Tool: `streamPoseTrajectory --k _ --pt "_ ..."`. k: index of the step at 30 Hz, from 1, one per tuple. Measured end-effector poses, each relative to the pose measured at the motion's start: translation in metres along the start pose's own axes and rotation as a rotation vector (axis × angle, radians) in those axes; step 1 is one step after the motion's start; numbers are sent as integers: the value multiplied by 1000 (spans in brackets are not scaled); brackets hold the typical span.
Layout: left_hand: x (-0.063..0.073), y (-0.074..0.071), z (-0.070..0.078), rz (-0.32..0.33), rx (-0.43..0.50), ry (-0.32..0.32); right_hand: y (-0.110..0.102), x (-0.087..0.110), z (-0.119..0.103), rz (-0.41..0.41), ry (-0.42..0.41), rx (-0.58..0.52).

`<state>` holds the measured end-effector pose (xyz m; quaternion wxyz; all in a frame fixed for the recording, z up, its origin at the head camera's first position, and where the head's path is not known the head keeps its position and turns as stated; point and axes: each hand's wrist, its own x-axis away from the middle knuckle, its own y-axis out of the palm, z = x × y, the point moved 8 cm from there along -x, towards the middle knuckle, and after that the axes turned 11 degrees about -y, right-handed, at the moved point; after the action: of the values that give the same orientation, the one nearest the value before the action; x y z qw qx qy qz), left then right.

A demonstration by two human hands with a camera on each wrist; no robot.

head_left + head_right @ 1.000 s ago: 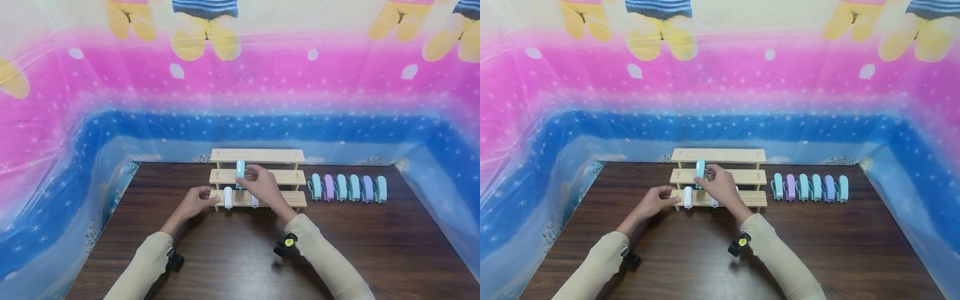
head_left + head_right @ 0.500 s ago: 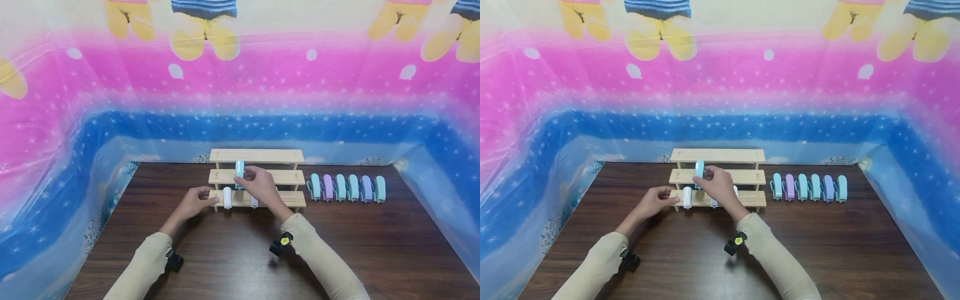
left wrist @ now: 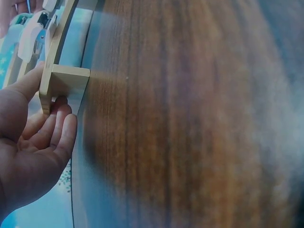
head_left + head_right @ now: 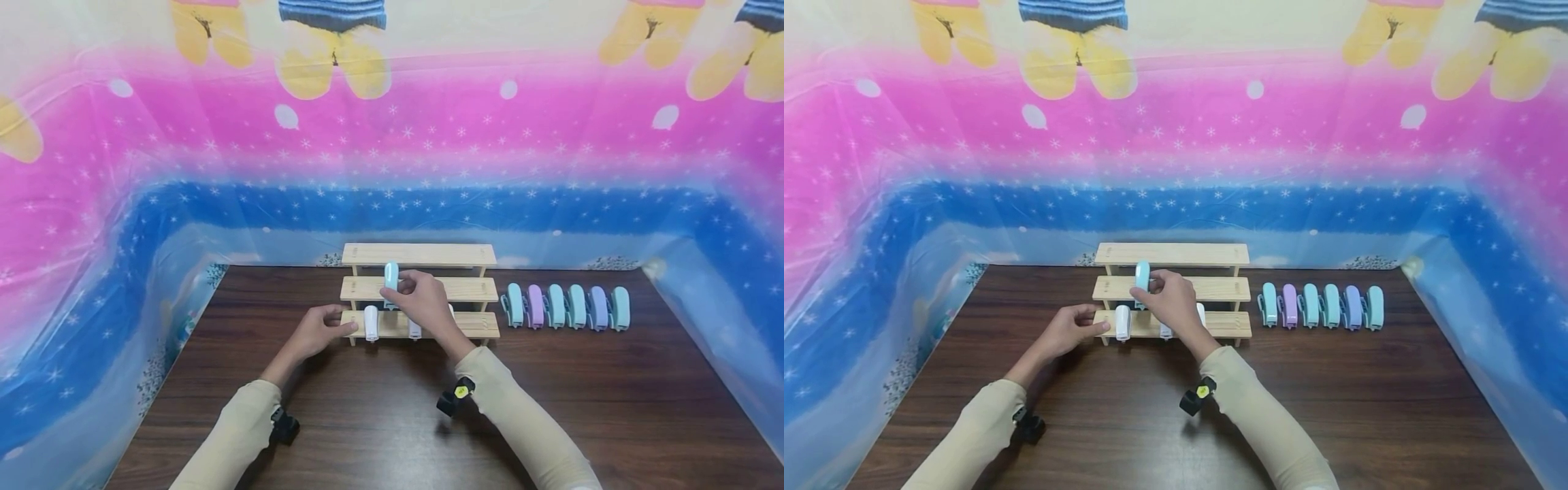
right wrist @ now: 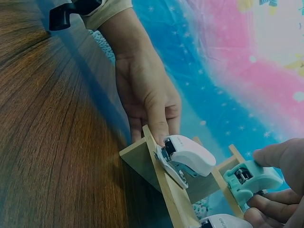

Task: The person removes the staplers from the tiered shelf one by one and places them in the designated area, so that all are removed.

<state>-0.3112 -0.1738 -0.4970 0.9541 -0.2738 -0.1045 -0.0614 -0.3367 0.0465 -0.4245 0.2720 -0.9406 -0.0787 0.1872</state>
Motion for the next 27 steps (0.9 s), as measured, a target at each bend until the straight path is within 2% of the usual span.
streamPoseTrajectory --k 6,18,27 --pt "0 0 -1 -1 -7 -7 -1 0 0 7 -4 34" --pt "-2 1 -3 4 8 5 -2 2 -1 34 -3 27" --pt "-2 -1 -2 16 -4 9 -11 9 -11 45 -21 13"
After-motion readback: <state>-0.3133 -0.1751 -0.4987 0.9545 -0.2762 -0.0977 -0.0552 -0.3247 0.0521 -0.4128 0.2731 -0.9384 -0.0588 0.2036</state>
